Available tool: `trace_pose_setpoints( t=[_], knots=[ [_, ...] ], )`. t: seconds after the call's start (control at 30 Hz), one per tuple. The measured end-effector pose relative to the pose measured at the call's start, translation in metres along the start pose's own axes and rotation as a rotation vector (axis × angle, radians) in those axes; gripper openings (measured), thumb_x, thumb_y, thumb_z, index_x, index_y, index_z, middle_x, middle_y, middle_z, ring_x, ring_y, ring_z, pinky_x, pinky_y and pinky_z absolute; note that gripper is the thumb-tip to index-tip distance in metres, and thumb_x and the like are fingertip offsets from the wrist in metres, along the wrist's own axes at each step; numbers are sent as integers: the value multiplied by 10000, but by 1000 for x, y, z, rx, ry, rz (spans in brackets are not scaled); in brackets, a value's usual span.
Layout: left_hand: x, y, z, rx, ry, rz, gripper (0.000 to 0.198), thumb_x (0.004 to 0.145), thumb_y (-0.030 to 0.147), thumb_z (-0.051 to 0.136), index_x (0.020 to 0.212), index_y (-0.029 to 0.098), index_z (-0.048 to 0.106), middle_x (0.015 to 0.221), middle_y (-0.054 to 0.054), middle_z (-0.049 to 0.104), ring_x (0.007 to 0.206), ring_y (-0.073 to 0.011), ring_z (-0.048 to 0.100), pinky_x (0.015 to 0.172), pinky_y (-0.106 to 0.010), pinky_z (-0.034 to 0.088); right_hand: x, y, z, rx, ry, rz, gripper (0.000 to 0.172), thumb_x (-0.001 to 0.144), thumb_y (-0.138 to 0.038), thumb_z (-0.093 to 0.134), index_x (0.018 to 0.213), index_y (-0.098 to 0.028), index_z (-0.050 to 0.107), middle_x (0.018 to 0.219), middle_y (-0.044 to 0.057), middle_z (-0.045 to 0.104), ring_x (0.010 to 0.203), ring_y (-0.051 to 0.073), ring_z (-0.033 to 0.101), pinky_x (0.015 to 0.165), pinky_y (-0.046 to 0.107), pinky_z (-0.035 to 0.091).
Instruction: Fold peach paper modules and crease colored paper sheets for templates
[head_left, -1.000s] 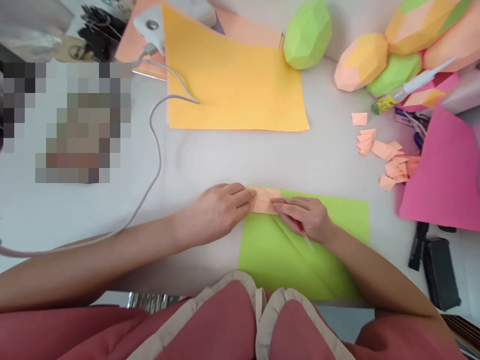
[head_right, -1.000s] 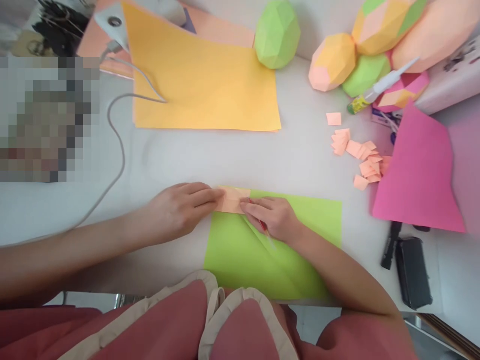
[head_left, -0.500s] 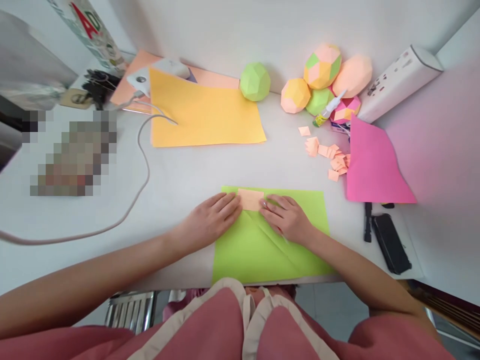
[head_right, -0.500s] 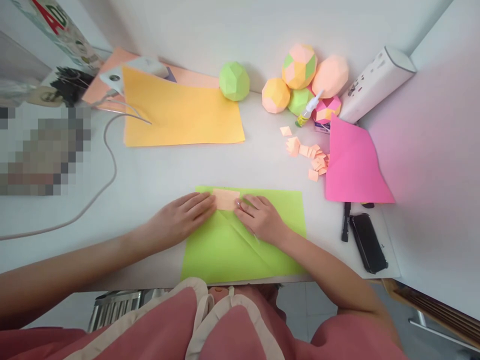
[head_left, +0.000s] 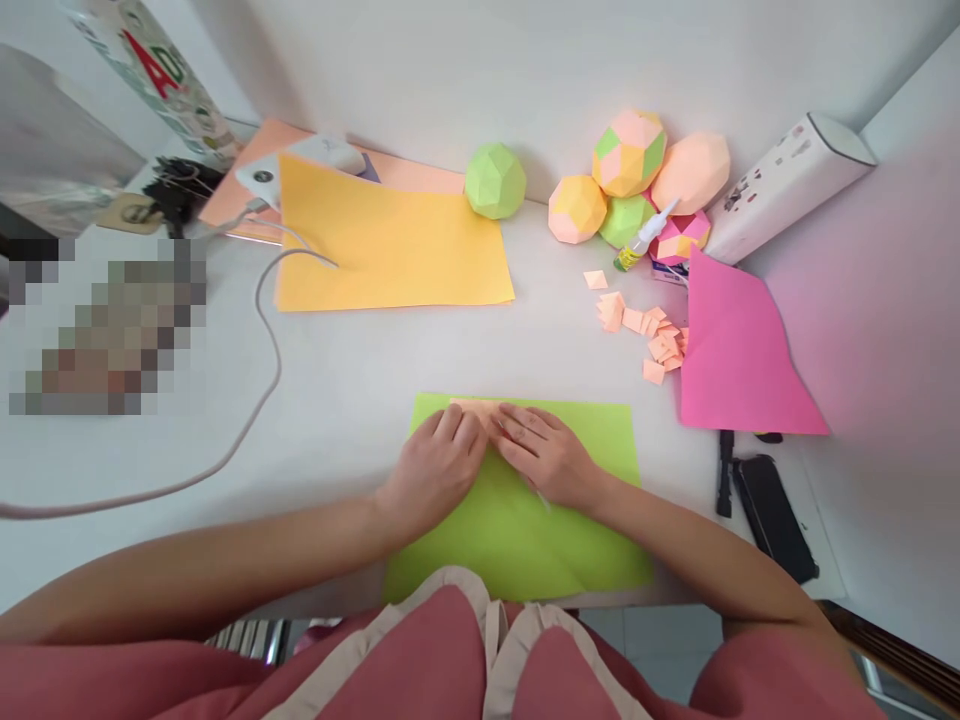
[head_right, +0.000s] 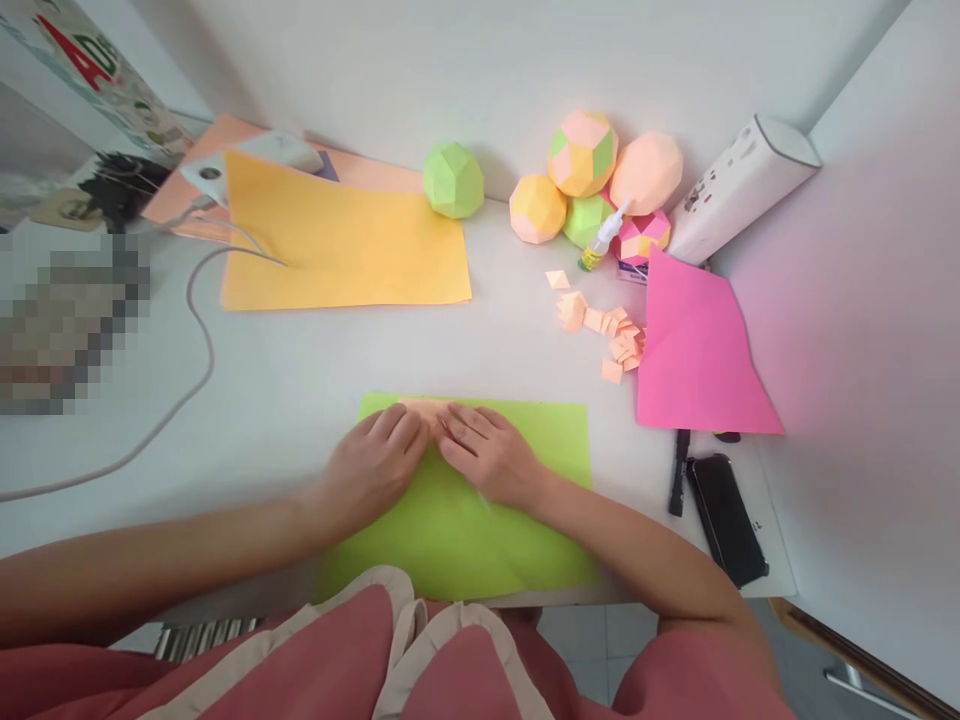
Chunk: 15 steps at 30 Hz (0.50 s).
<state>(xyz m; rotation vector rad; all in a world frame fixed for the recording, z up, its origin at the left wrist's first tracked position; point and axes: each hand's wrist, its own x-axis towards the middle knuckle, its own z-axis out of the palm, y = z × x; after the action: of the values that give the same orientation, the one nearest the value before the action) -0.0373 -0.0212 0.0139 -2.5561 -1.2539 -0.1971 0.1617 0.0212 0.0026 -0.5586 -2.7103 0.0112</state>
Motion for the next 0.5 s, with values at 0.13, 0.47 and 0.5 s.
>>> trace_pose_setpoints(
  t=[0.13,0.47,0.5],
  knots=[
    [-8,3,10,-134,109,-28,315,844,11,434,1077,-11,645,1017,-190,638,1012,-289,585,890,-419,529,-1,4,4,44,36,29,263,904,-115,526,1133,-87,651,1202,139,681,1244,221,566,1030,396,502],
    [-15,-5,18,-458,56,85,436,864,98,427,1267,-19,544,1365,-238,519,1332,-387,413,1026,-474,462,-3,14,-5,38,46,55,182,879,-61,539,990,-94,679,1107,154,719,1203,259,594,990,425,545],
    [-15,-6,18,-470,58,96,437,866,107,427,1268,-19,545,1373,-235,516,1332,-387,415,1029,-471,458,-3,15,-6,32,42,60,179,880,-61,539,987,-97,678,1103,150,721,1195,260,600,985,426,548]
  ],
)
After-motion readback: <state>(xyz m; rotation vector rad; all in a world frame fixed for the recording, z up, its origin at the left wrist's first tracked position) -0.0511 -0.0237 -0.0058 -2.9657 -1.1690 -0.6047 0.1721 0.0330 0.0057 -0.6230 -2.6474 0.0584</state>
